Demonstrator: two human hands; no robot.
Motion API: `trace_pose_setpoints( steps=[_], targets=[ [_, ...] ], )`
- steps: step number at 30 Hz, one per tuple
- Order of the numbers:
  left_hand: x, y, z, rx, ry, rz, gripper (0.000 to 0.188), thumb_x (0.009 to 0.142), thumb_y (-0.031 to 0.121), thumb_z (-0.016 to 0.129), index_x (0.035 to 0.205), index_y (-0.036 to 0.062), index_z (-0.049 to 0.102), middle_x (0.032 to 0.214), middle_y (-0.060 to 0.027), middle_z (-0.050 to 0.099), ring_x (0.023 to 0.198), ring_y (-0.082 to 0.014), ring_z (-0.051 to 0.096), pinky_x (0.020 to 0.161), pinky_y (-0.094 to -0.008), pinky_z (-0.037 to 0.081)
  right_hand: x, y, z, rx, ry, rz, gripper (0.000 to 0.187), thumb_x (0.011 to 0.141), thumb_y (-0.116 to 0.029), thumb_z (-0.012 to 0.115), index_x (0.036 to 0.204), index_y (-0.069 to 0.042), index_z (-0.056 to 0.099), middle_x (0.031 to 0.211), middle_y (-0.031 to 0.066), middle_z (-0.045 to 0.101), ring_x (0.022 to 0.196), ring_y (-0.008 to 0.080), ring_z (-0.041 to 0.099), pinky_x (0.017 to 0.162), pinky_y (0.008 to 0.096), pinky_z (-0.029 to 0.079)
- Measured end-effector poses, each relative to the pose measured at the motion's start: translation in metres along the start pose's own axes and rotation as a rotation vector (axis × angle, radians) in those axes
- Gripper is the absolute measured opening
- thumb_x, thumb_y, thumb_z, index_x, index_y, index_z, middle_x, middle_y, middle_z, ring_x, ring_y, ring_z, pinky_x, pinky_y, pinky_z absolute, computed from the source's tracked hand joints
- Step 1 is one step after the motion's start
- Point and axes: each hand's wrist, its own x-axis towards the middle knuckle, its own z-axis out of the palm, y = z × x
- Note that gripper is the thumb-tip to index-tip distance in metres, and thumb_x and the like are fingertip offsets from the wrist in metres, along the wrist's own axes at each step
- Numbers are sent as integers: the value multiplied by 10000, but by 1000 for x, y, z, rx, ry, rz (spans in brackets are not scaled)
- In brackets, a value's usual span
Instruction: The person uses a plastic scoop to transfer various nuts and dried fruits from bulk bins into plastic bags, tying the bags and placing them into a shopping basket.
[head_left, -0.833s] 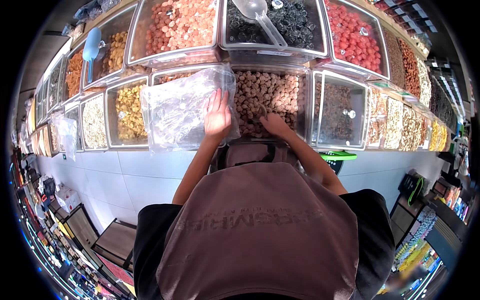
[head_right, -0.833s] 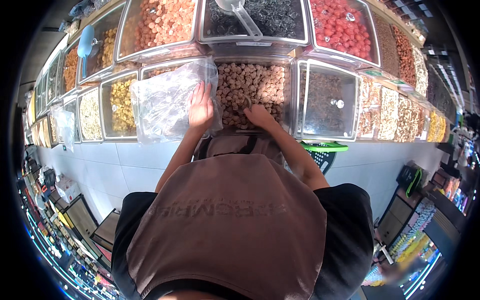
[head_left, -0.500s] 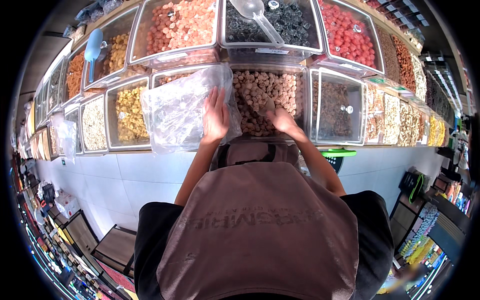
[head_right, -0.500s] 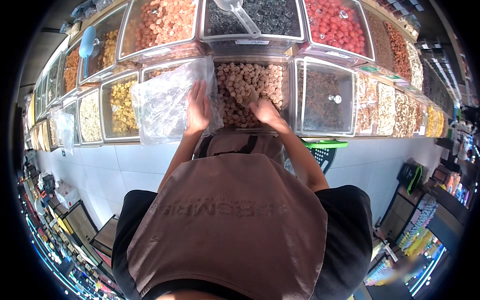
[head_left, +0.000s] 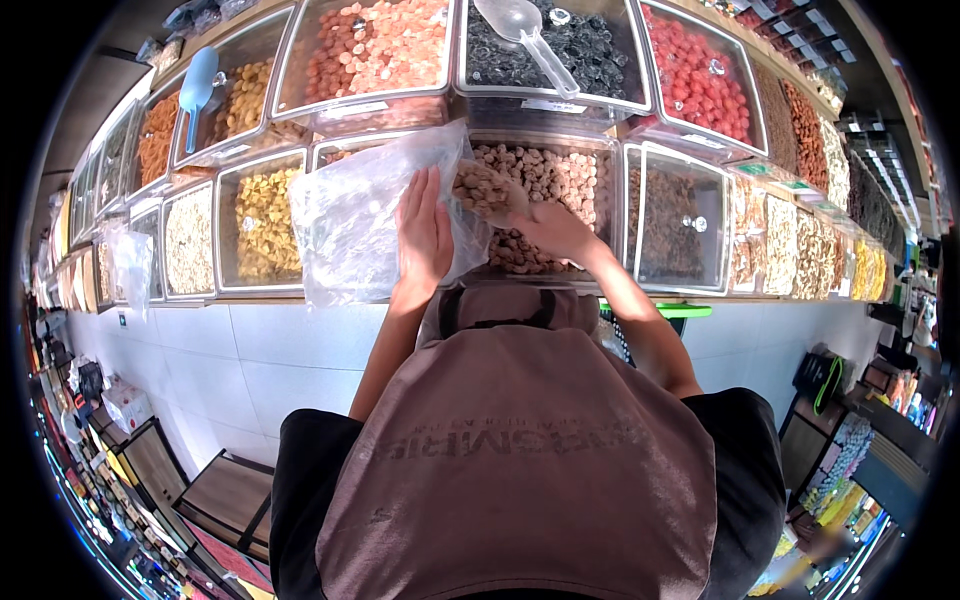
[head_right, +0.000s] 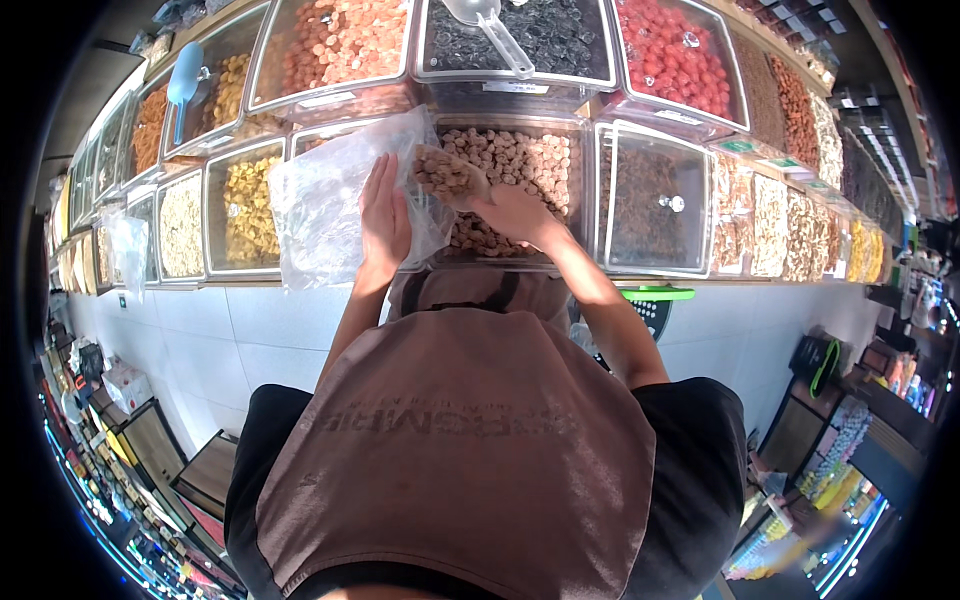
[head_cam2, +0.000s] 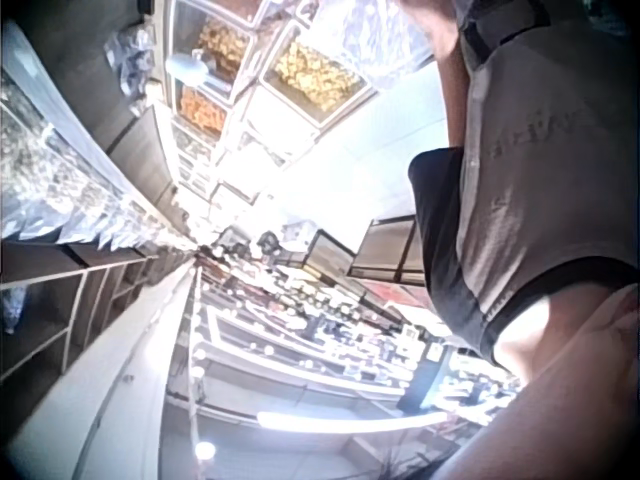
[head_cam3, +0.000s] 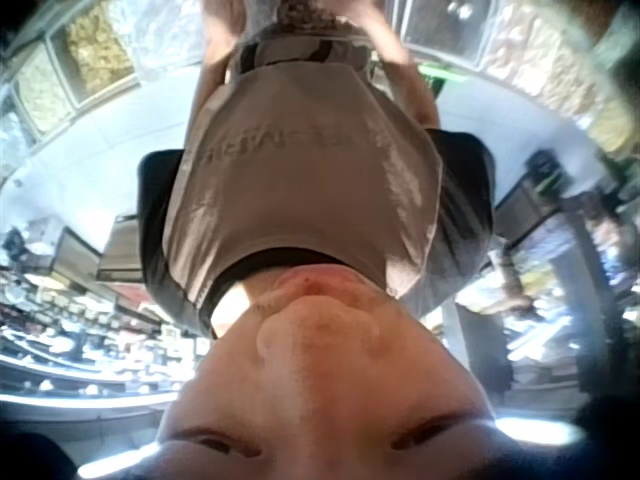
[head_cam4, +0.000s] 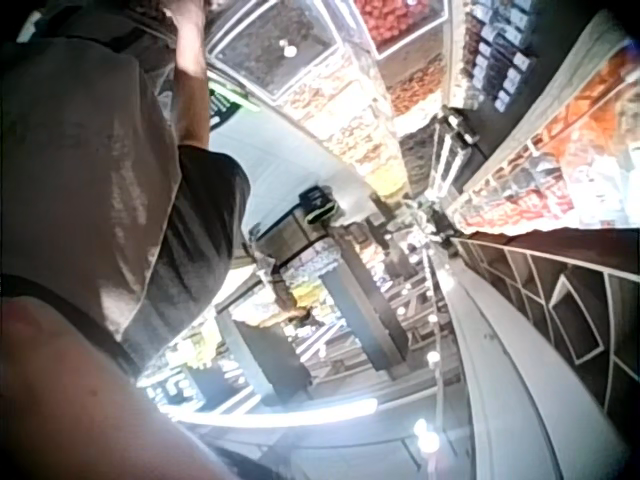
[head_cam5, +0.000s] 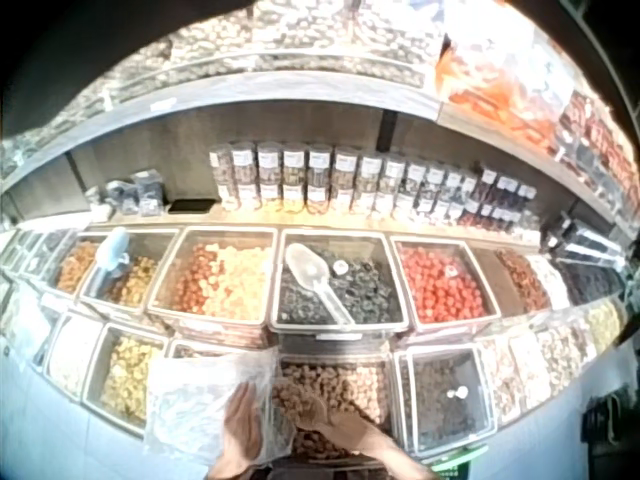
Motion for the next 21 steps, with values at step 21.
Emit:
trace_pose_setpoints(
  steps=[21],
  targets=[
    [-10,-14,5,180,10,37,509,964,123,469,1463,35,422,1487,-236,421,1414,-374,359,1169,-525,216,1,-23,5,-313,262,-248,307,938,-295,575,979,9,584,836,235,677,825,424,671,734,510,530]
  ],
)
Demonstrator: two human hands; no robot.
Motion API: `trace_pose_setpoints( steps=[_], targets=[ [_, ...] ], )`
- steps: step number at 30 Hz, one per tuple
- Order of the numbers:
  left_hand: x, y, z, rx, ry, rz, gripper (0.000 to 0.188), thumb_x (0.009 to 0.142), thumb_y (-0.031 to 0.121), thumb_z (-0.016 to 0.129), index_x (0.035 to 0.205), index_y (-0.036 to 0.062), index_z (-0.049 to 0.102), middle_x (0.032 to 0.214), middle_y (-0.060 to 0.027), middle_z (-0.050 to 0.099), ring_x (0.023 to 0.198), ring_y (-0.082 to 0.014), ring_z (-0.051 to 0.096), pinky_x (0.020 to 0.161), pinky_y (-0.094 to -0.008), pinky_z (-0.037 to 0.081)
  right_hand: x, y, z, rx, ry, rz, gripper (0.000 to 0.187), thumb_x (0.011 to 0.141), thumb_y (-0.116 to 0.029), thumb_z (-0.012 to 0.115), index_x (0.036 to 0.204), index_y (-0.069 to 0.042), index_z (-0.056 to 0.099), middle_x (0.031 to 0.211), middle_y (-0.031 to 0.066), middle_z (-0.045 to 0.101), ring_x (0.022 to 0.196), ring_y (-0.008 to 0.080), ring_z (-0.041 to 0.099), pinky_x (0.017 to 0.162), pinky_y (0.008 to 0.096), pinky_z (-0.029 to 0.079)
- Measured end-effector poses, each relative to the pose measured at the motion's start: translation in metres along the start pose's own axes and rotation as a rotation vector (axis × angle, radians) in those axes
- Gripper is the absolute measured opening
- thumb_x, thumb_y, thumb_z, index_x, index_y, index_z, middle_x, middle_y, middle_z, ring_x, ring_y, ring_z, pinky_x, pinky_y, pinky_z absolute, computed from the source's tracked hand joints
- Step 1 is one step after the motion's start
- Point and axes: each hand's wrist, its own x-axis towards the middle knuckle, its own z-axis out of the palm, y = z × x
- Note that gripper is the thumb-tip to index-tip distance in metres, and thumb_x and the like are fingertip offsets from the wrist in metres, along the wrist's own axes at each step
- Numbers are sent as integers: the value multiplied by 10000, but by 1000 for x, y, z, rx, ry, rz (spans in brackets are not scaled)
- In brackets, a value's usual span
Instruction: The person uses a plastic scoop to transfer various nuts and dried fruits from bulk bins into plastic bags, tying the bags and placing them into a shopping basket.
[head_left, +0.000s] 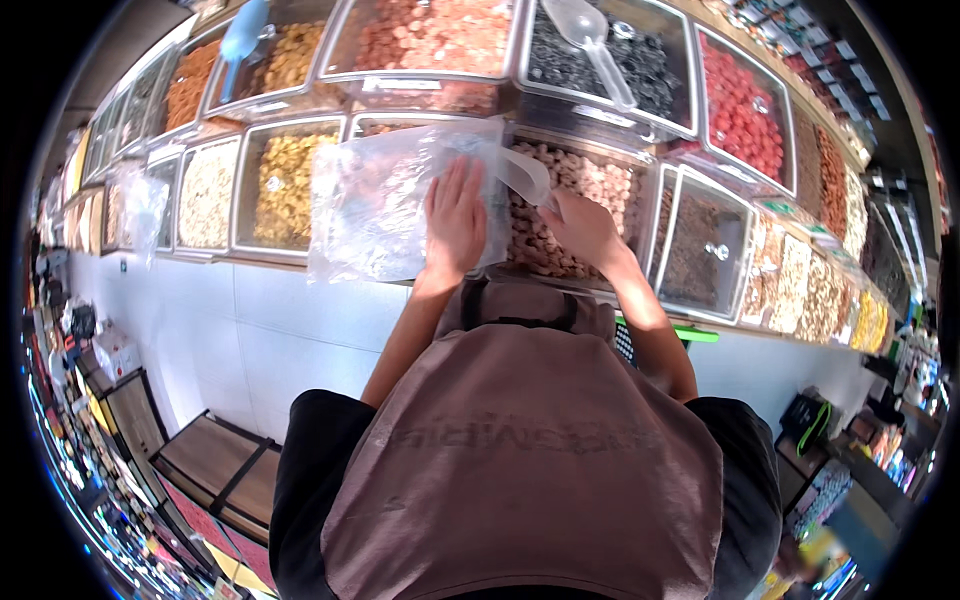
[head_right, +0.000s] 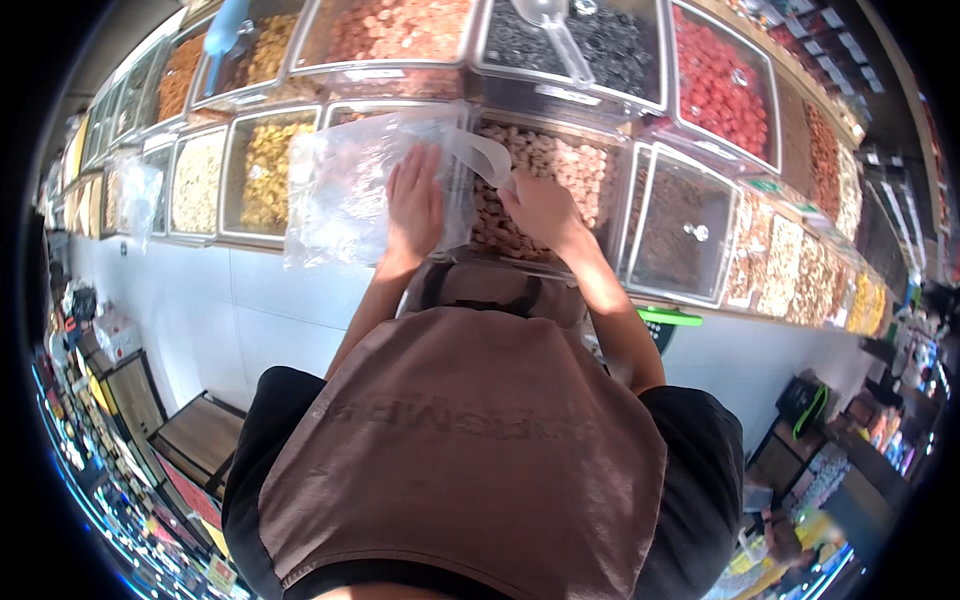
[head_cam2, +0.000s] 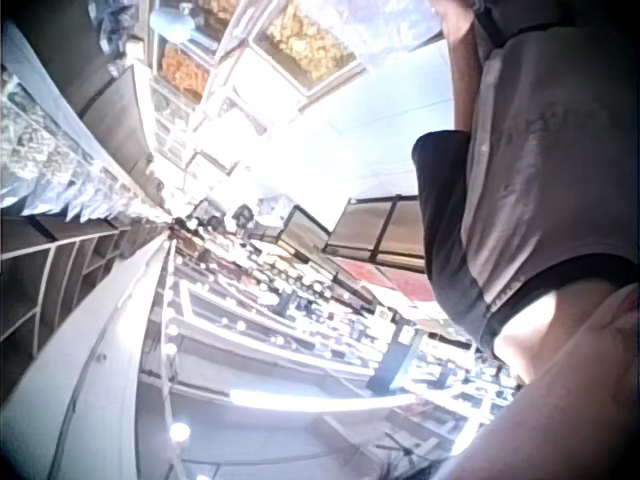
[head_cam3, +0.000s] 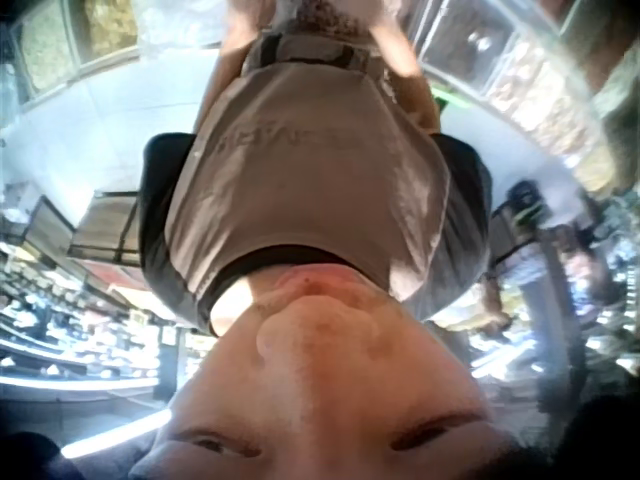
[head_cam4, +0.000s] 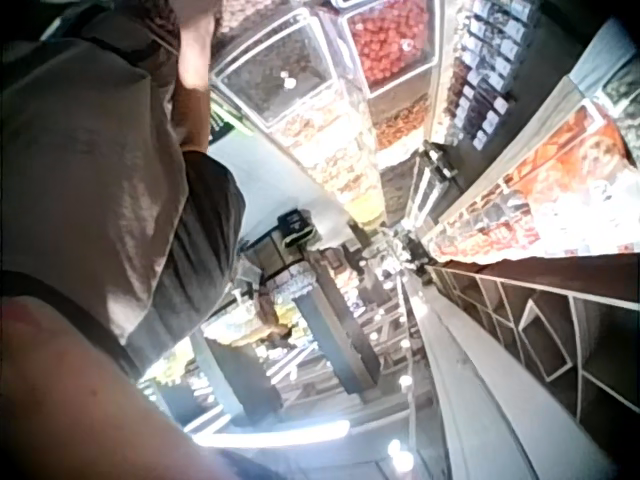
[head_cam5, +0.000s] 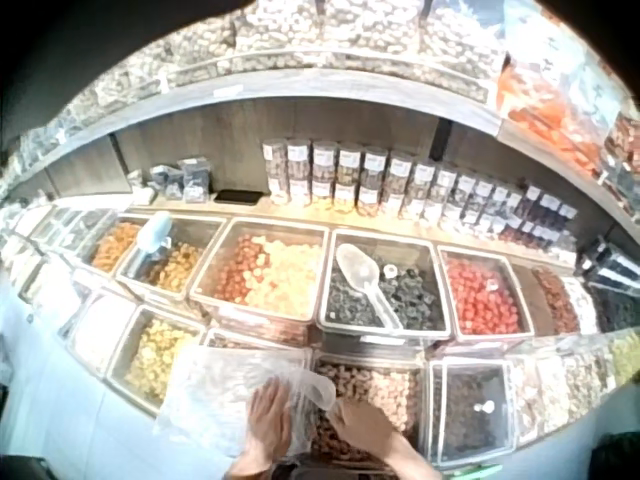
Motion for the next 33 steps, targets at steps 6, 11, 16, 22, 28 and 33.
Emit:
trace_pose_setpoints(
  steps=[6,11,16,22,28,33],
  targets=[
    [-7,-15,34,140,-155,-60,492,1004,187,418,1479,60,406,1515,-255,370,1433,-388,316,1170,-529,211,-49,53,-27,-216,-271,344,293,885,-203,590,1074,10,662,1008,267,686,1008,392,669,896,483,522],
    [-19,-22,60,139,-197,-75,499,1007,196,416,1491,79,392,1524,-265,345,1440,-395,296,1173,-528,206,-54,56,-30,-261,-368,631,307,890,-149,529,1120,11,657,1157,220,675,1117,376,639,982,457,503],
    [-25,-27,70,196,-109,-47,518,980,219,475,1478,84,423,1520,-254,360,1429,-387,320,1170,-524,222,-44,69,-18,-274,-436,670,325,916,-188,518,1140,4,654,1150,217,680,1119,372,641,973,456,510],
    [-23,-26,68,194,-78,-40,548,939,223,520,1459,66,445,1506,-248,383,1411,-378,352,1161,-525,241,-34,71,-23,-230,-525,647,327,941,-201,502,1133,24,641,1072,235,696,1097,378,651,967,461,513],
    [-20,-25,66,201,-90,-73,594,893,222,544,1456,61,446,1500,-252,388,1408,-386,355,1152,-543,250,-18,73,-58,-350,-468,489,278,960,-119,450,1028,41,667,945,225,713,864,377,713,807,446,600],
    [-16,-22,63,157,-110,-88,613,885,227,549,1465,67,431,1511,-251,372,1415,-389,341,1154,-550,245,39,106,-55,-568,-411,124,433,1052,-261,431,813,45,623,747,212,663,698,352,686,653,452,586]
  ],
)
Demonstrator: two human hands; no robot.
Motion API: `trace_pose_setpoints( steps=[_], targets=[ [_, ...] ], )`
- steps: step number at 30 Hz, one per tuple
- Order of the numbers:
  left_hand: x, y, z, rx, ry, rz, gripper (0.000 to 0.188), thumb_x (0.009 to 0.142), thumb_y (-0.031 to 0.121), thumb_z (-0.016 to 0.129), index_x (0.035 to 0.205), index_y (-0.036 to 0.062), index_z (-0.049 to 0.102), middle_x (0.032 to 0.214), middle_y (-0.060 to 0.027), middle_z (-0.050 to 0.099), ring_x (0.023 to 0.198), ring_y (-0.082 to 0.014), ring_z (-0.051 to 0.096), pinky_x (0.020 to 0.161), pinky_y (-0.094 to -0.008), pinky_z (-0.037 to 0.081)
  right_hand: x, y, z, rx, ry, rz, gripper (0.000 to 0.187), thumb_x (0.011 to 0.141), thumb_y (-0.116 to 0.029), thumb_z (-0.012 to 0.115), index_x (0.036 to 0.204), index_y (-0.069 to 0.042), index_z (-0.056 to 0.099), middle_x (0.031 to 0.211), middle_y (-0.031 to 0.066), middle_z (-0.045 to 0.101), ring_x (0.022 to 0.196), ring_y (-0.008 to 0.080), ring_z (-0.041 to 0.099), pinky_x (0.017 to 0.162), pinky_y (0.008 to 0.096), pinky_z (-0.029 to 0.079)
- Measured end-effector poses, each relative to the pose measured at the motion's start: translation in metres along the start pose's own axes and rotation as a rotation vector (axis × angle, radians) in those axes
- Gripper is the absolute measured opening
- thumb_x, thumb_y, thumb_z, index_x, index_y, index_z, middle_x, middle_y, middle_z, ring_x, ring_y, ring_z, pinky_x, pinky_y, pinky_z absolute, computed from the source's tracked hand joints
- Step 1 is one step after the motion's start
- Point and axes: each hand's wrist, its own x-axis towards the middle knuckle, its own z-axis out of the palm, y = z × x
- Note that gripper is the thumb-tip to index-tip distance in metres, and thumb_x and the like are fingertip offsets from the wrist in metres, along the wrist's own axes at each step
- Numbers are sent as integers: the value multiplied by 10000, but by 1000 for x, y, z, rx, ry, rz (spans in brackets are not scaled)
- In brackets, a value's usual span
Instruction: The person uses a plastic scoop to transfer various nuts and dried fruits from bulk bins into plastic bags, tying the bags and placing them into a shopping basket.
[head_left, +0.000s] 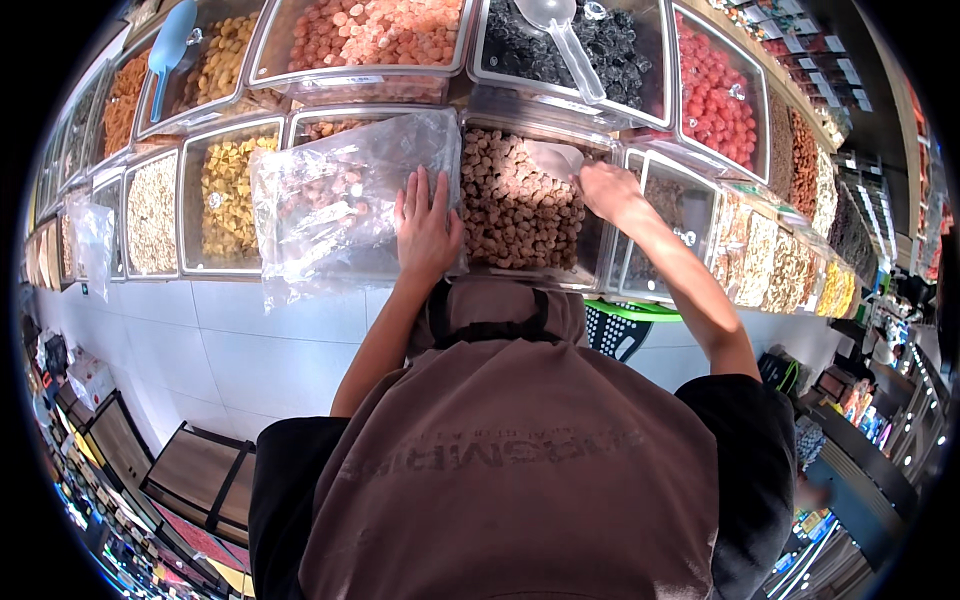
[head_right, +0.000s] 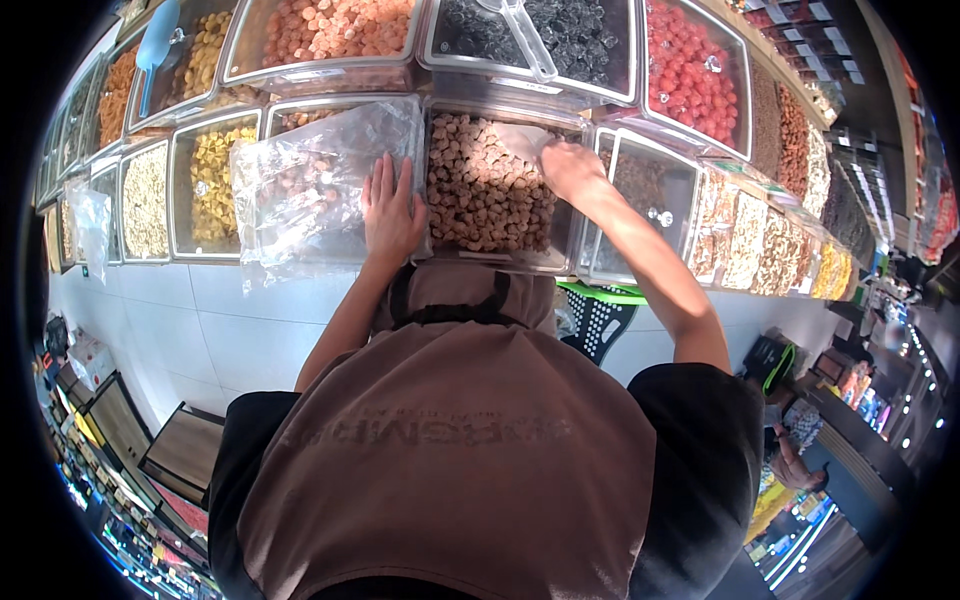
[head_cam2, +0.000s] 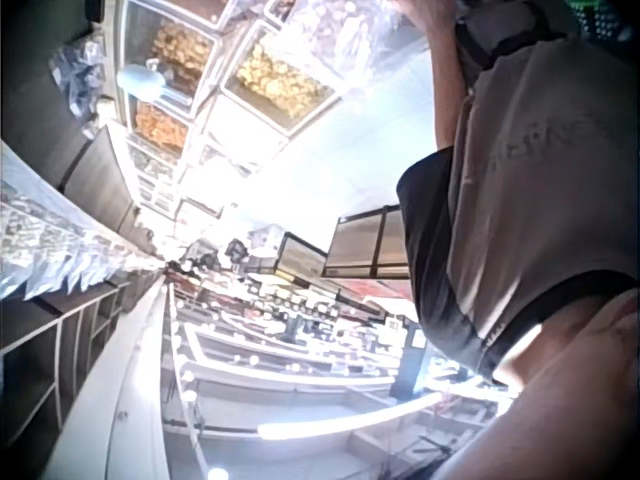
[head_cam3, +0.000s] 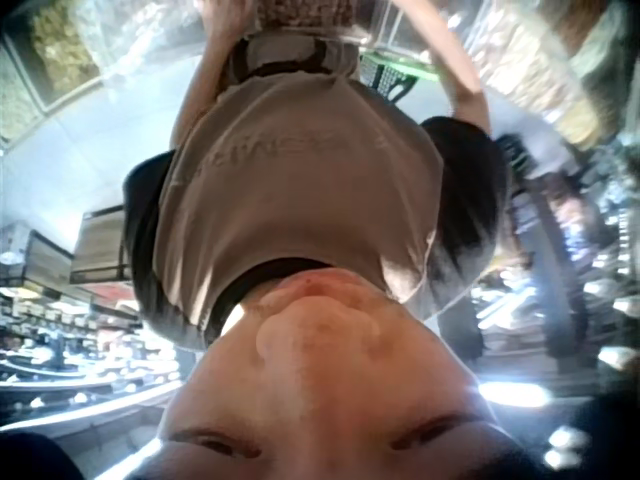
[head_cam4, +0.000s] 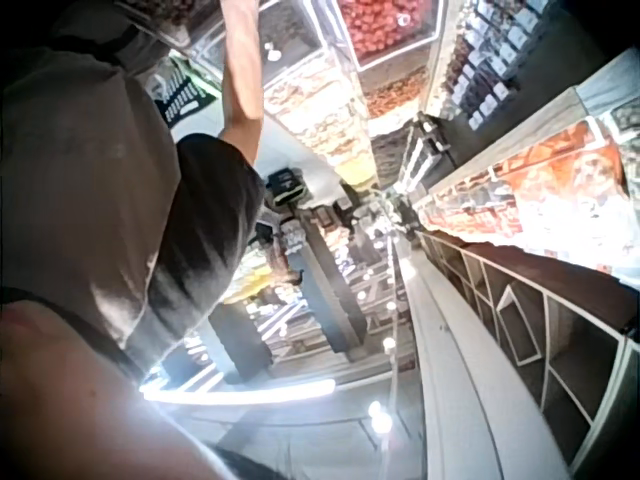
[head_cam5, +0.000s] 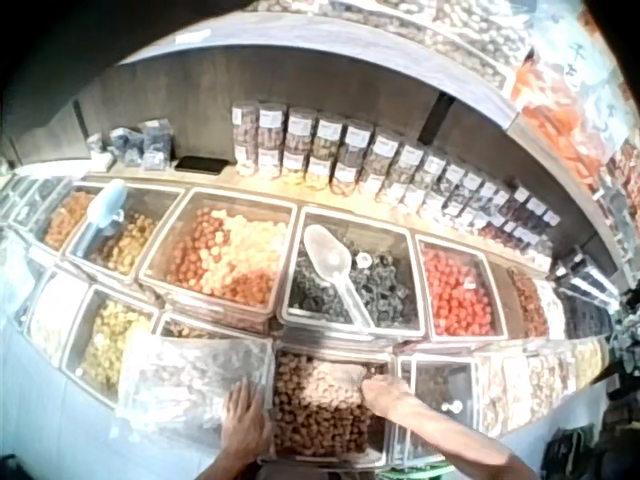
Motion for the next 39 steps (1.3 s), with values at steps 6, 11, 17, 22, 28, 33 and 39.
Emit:
trace_pose_setpoints(
  steps=[6,11,17,22,28,33,39],
  targets=[
    [1,0,0,-4,-24,-30,624,885,227,551,1474,68,418,1527,-248,350,1425,-387,326,1158,-547,242,30,-15,-16,-322,-113,-54,429,1044,-229,428,784,49,626,657,173,625,488,239,616,440,325,538],
    [7,4,-2,8,-28,8,627,876,216,557,1468,56,423,1528,-247,349,1427,-384,324,1157,-545,245,35,7,36,320,-217,75,574,1086,-370,265,805,31,564,552,126,405,378,149,323,284,295,330],
    [8,6,2,38,24,30,633,849,178,555,1449,15,434,1514,-273,358,1427,-394,325,1151,-547,258,22,-31,76,499,-113,172,556,1085,-380,287,936,68,580,622,137,525,408,161,432,309,286,403],
    [3,6,3,20,-9,21,684,852,209,544,1484,9,378,1528,-288,330,1442,-407,290,1173,-529,199,22,-59,79,374,-64,191,418,1068,-249,380,1229,117,503,966,257,696,702,272,718,452,307,557],
    [5,7,11,80,-64,60,731,847,264,523,1509,14,339,1559,-272,291,1460,-395,258,1192,-510,167,24,-69,122,644,201,229,539,1045,-422,378,1130,61,602,1011,225,703,911,395,702,818,482,565],
    [2,4,18,132,-75,46,732,863,270,520,1523,25,315,1570,-258,277,1463,-386,251,1198,-493,164,-1,-87,143,719,268,98,509,1033,-404,397,1049,38,647,1000,246,693,923,423,673,848,500,535],
    [-8,10,20,133,-73,48,714,888,254,493,1523,-1,292,1577,-247,265,1473,-374,229,1206,-481,143,-17,-87,157,823,216,-55,523,1016,-423,427,949,37,668,875,239,685,847,413,666,795,511,511]
  ],
)
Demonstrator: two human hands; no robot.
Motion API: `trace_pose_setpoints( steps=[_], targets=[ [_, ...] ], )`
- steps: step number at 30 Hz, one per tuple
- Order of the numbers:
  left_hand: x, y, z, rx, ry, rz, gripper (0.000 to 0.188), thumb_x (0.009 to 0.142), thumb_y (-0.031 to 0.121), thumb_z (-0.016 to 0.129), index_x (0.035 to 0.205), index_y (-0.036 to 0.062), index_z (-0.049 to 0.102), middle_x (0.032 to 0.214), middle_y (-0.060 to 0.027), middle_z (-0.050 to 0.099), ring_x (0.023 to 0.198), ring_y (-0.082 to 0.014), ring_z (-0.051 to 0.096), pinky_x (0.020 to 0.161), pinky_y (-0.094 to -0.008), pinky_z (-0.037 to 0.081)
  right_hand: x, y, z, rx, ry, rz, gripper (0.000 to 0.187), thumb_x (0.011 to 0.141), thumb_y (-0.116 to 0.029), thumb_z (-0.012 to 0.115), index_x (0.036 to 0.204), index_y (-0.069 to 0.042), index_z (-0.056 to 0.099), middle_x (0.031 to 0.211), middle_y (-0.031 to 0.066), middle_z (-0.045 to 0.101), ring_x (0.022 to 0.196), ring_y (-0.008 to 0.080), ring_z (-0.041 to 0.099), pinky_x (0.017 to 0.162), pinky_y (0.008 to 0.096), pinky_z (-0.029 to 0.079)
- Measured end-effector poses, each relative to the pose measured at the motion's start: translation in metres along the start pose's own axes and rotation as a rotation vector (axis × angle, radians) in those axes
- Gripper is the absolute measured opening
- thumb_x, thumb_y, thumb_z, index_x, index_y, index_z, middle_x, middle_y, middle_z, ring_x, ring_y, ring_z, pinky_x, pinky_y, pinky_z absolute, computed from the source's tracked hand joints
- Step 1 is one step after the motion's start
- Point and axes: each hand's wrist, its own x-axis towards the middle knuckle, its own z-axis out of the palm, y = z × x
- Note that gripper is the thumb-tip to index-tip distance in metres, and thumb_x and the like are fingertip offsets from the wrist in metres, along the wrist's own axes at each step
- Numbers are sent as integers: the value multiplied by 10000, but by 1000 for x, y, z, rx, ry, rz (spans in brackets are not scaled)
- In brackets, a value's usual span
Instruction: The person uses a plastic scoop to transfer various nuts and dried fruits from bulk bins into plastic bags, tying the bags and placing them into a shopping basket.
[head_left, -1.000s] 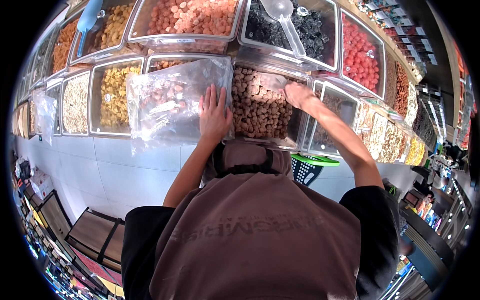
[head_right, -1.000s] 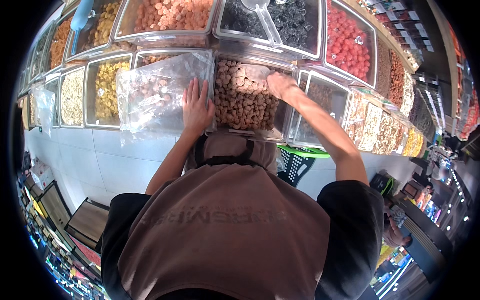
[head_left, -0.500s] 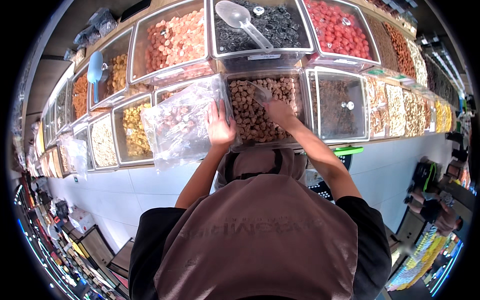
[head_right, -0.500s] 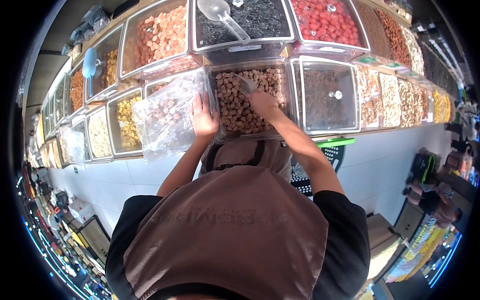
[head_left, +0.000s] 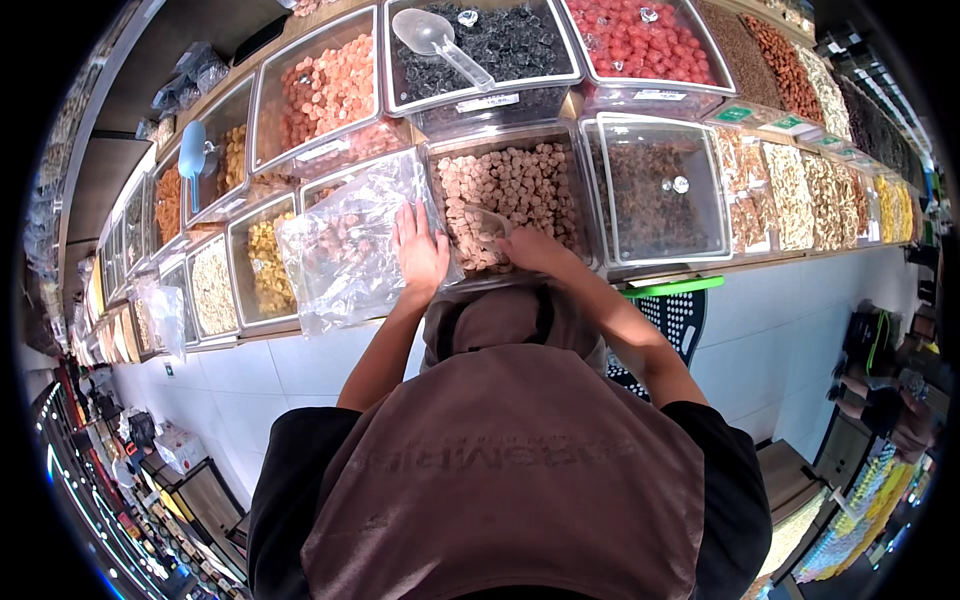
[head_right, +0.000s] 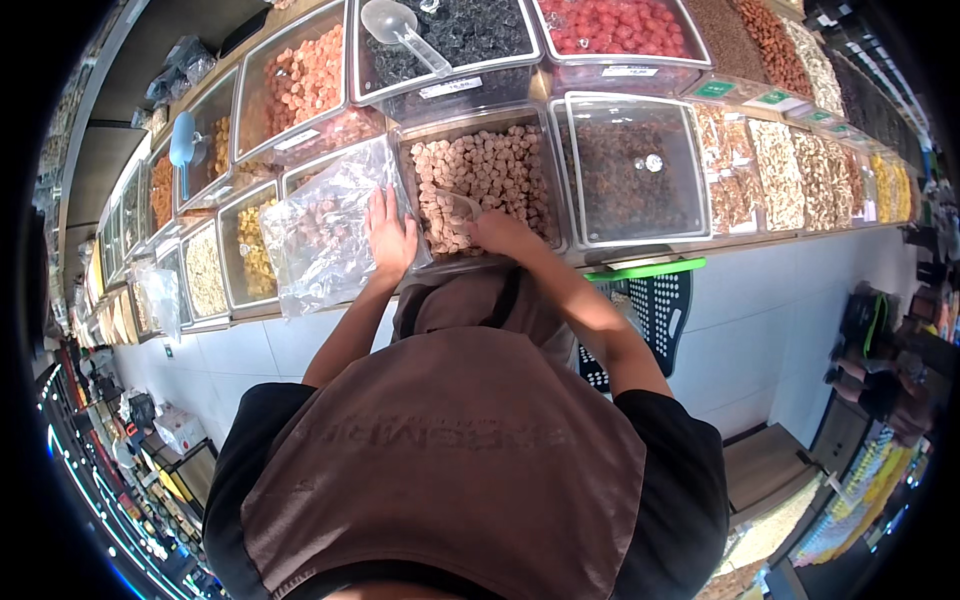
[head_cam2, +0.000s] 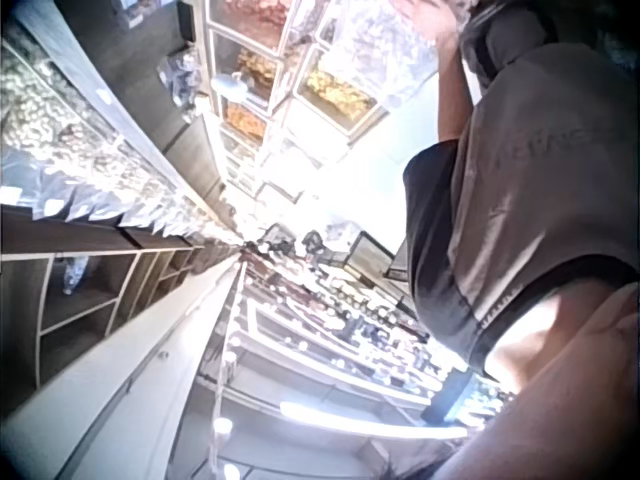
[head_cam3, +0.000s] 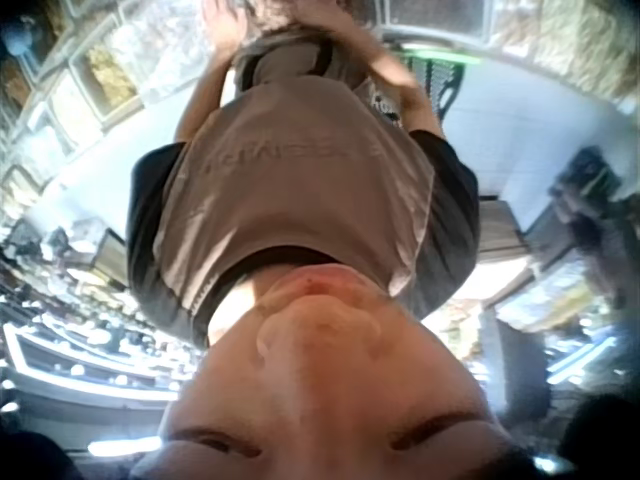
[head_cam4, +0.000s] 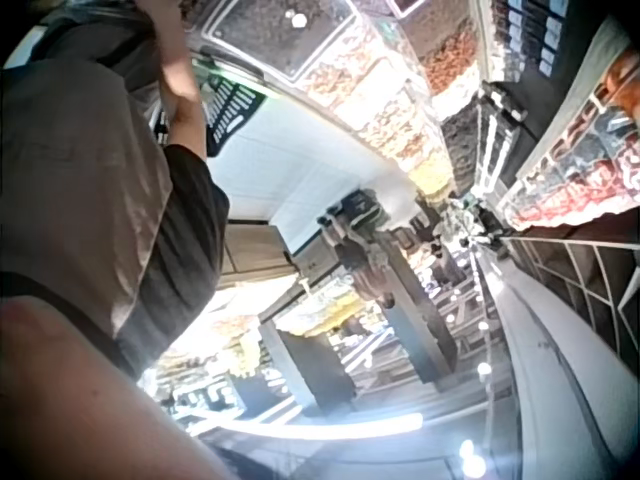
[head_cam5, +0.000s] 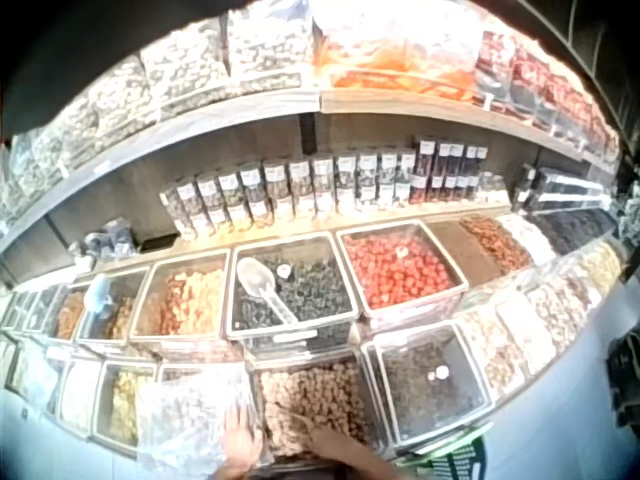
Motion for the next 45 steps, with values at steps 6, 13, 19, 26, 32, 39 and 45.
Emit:
trace_pose_setpoints(
  steps=[6,13,19,26,32,39,45],
  targets=[
    [-17,7,4,-47,20,-104,696,904,255,472,1521,-8,289,1578,-230,276,1481,-350,226,1208,-480,143,-14,2,-46,72,-417,128,624,1000,-515,429,768,19,652,556,138,581,539,289,623,611,416,516],
    [-25,11,4,-39,55,-130,681,911,237,479,1526,8,294,1580,-212,290,1488,-322,233,1208,-478,154,-39,-10,-95,-137,-335,103,621,1002,-479,422,720,20,658,574,157,612,577,309,656,655,423,538],
    [-24,16,6,9,31,-159,683,913,240,486,1532,25,291,1583,-192,294,1488,-312,237,1213,-467,153,-35,18,-76,-333,-190,149,532,1007,-416,426,953,43,691,909,248,699,919,429,665,842,502,513],
    [-19,18,3,36,0,-171,717,907,283,517,1536,29,283,1589,-189,284,1490,-313,228,1211,-470,145,-29,27,-65,-259,-188,169,538,1013,-413,419,981,53,687,1011,280,678,990,444,639,886,509,498],
    [-19,19,5,-9,9,-157,712,905,294,516,1522,8,306,1579,-208,296,1486,-330,236,1206,-479,145,-27,29,-62,-208,-227,193,552,1019,-414,402,976,55,689,1010,280,678,992,454,635,887,513,497],
    [-18,17,8,-9,66,-152,702,896,281,528,1510,3,332,1554,-221,339,1465,-350,282,1189,-490,181,5,12,-22,1,-186,148,550,1022,-397,403,947,78,671,935,303,668,925,453,650,840,518,501],
    [-14,18,7,11,63,-174,698,889,269,533,1507,7,340,1549,-223,345,1458,-354,293,1187,-490,191,34,34,13,133,-52,85,560,1006,-392,417,842,91,649,865,328,644,863,481,637,814,529,492]
  ],
)
